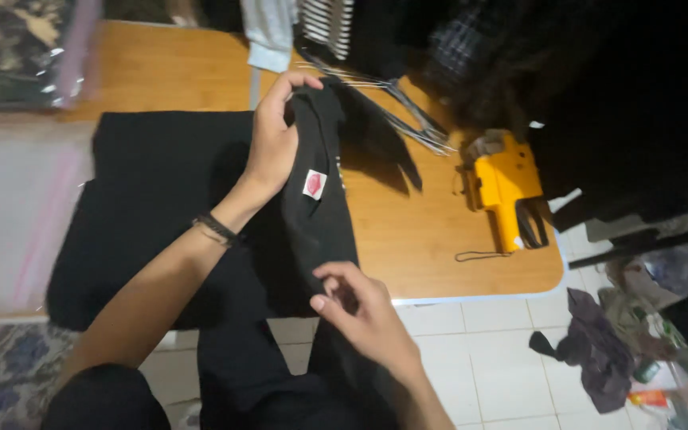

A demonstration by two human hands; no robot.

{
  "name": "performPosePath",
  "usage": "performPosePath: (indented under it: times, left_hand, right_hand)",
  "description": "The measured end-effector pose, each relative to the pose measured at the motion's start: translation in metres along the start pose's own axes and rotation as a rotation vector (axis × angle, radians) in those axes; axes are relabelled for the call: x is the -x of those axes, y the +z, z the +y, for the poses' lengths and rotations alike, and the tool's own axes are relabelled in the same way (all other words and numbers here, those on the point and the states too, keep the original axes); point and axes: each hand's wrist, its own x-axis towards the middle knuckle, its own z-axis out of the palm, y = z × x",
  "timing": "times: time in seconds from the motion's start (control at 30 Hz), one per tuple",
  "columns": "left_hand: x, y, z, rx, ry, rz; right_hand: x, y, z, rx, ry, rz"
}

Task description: The person unfolds a black t-shirt on a low table, smooths it out, and uses a handheld steamer to press the fabric. They then place the shirt on a hanger and hang it on a nearby clothing rack. Finally, they remove another t-shirt from a plastic bag and begin to unfold it.

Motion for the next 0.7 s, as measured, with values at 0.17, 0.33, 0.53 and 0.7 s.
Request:
performPosePath:
  times: [0.17,0.33,0.53,0.7]
  left_hand:
    - [0.042,-0.054,-0.02,0.03,-0.107,-0.031]
    - [0.086,-0.068,-0.009,0.11,-0.202,-0.112]
    - [0.156,-0.058,-0.036,0.053,-0.073,0.177]
    - [0.224,-0.004,-0.025,0.224,-0.565,0.401]
  right_hand:
    - [-0.052,0.006,0.006,0.217,-0.226,0.164]
    - [-0.115,-0.002,-0.009,0.723,-0.704,0.408]
    - [-0.156,-0.001,0.026,0.53,-0.53,0.005]
    - [-0.181,0.006,0.032,0.223,-0.349,-0.052]
